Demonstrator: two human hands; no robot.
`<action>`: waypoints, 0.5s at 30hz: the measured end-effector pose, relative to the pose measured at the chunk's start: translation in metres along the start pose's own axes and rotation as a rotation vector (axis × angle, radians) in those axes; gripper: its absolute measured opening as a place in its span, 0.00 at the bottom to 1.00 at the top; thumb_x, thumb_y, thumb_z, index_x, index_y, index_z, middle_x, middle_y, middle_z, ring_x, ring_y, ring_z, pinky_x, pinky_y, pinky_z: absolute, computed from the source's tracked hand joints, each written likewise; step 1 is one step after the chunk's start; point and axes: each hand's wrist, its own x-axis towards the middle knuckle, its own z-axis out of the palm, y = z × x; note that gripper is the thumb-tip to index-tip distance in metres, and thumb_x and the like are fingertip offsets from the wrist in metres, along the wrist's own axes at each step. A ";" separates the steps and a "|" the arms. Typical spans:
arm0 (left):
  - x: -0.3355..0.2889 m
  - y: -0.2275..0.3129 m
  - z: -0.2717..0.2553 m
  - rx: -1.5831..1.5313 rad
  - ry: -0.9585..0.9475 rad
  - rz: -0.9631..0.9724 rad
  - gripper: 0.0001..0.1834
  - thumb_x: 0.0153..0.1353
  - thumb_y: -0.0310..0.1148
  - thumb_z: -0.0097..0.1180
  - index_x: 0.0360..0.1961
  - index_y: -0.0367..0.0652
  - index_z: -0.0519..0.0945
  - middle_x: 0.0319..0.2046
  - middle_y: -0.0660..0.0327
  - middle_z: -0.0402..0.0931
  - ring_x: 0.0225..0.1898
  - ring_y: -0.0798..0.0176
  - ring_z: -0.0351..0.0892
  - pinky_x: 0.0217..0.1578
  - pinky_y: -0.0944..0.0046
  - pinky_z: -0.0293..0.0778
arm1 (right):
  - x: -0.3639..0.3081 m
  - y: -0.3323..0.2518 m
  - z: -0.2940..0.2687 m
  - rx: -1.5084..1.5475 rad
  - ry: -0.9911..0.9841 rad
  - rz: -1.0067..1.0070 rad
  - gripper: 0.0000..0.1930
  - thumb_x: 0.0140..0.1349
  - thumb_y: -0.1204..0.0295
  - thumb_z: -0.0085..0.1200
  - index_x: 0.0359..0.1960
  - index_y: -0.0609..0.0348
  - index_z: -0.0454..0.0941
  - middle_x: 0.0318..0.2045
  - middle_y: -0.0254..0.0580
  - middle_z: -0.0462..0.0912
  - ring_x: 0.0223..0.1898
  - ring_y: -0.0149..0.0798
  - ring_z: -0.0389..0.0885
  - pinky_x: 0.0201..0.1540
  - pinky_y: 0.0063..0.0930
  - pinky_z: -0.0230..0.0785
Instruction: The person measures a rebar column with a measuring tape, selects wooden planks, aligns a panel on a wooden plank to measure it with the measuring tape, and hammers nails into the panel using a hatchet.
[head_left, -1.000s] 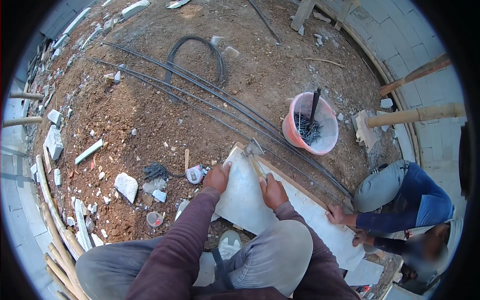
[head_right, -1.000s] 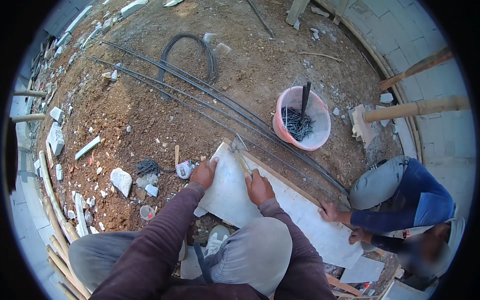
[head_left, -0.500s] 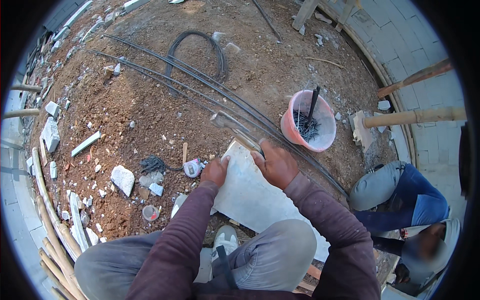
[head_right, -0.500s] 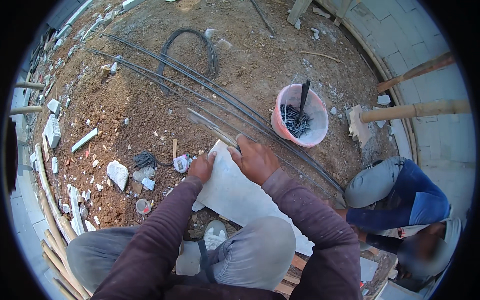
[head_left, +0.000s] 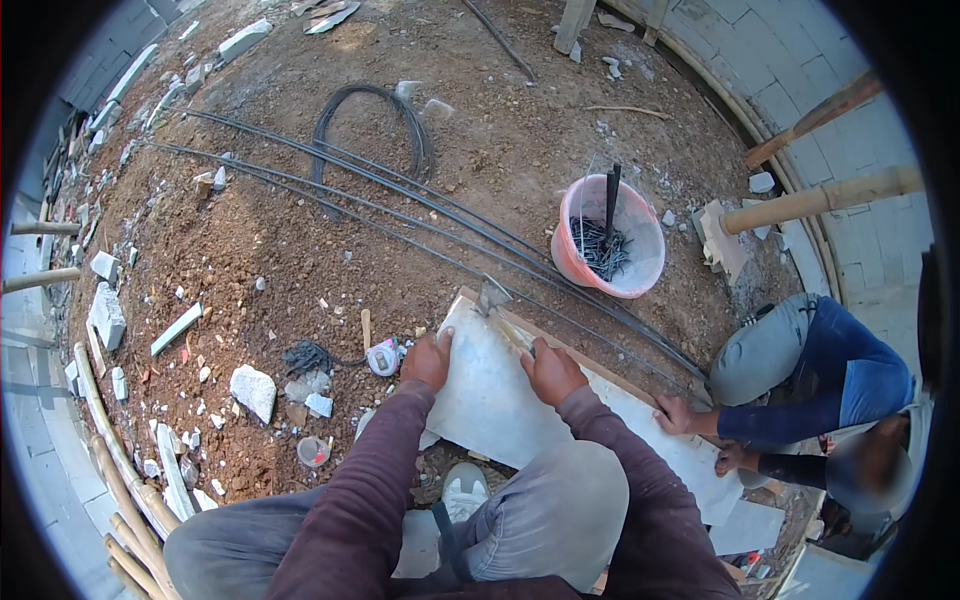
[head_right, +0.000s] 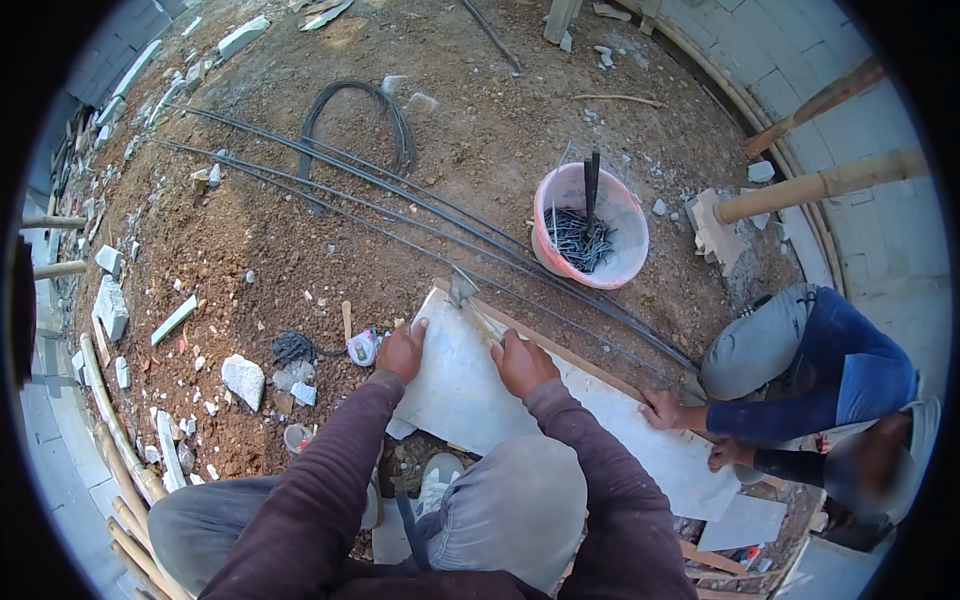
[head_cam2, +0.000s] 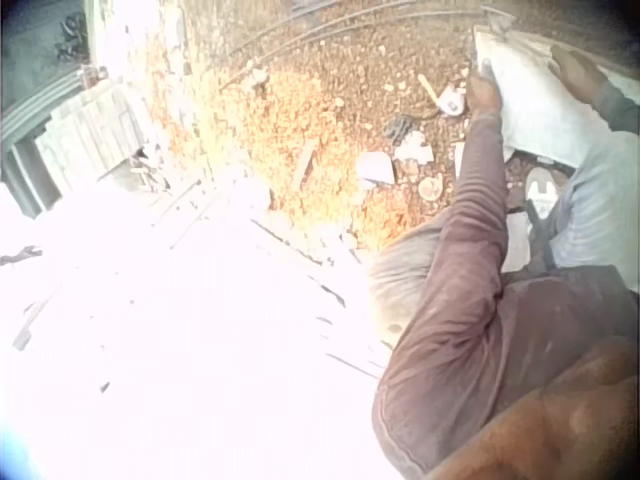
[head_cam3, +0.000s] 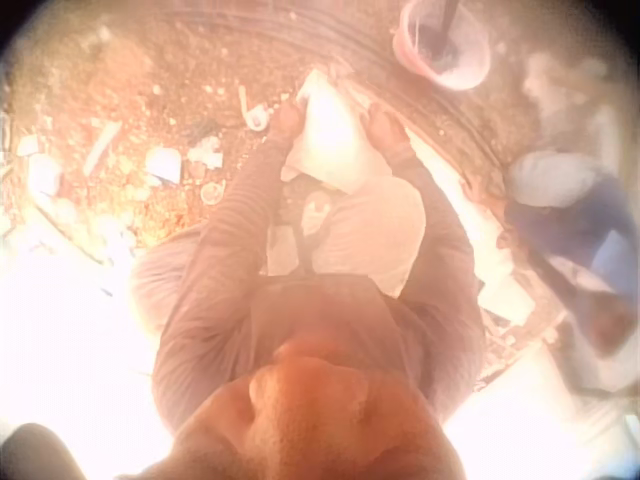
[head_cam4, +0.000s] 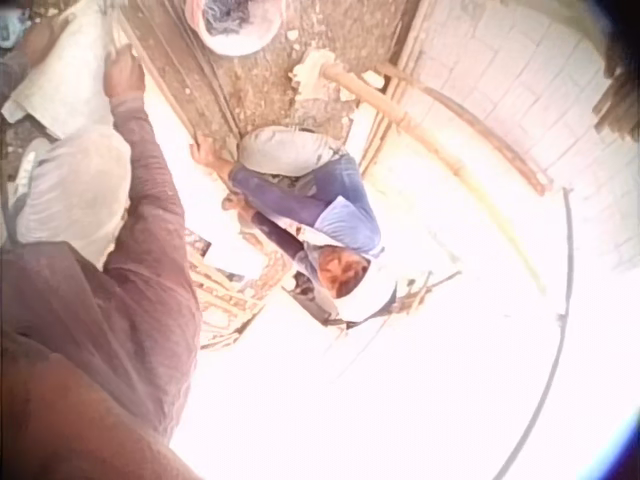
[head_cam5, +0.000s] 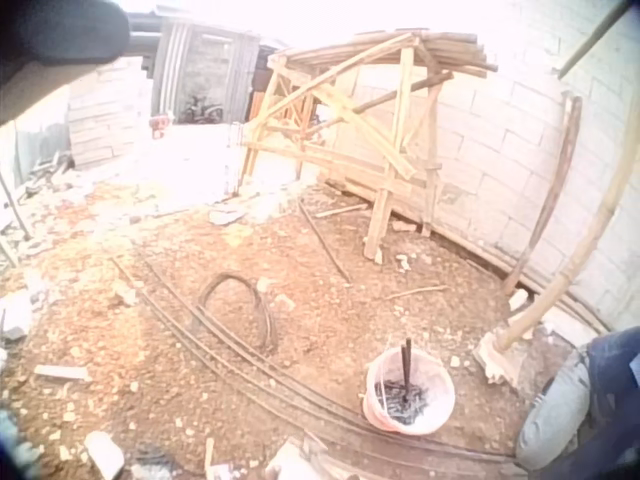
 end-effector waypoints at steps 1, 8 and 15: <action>0.001 0.003 -0.002 0.004 -0.017 -0.018 0.32 0.65 0.58 0.39 0.41 0.35 0.77 0.40 0.36 0.76 0.45 0.33 0.74 0.47 0.43 0.68 | -0.001 -0.003 -0.002 0.068 -0.003 0.015 0.19 0.65 0.55 0.46 0.41 0.61 0.68 0.31 0.61 0.80 0.33 0.61 0.79 0.35 0.54 0.70; 0.019 -0.005 0.010 0.060 0.006 0.057 0.34 0.65 0.59 0.38 0.40 0.33 0.78 0.41 0.34 0.75 0.47 0.34 0.74 0.49 0.44 0.67 | -0.015 0.003 0.010 0.165 0.006 0.139 0.21 0.66 0.52 0.43 0.40 0.61 0.69 0.29 0.60 0.80 0.34 0.62 0.79 0.38 0.53 0.71; 0.002 0.049 0.007 0.265 0.304 0.496 0.21 0.59 0.43 0.55 0.43 0.35 0.73 0.44 0.45 0.72 0.48 0.42 0.70 0.50 0.48 0.65 | -0.137 0.025 0.028 0.587 0.038 0.460 0.23 0.65 0.50 0.44 0.42 0.61 0.69 0.29 0.59 0.80 0.32 0.59 0.79 0.35 0.51 0.68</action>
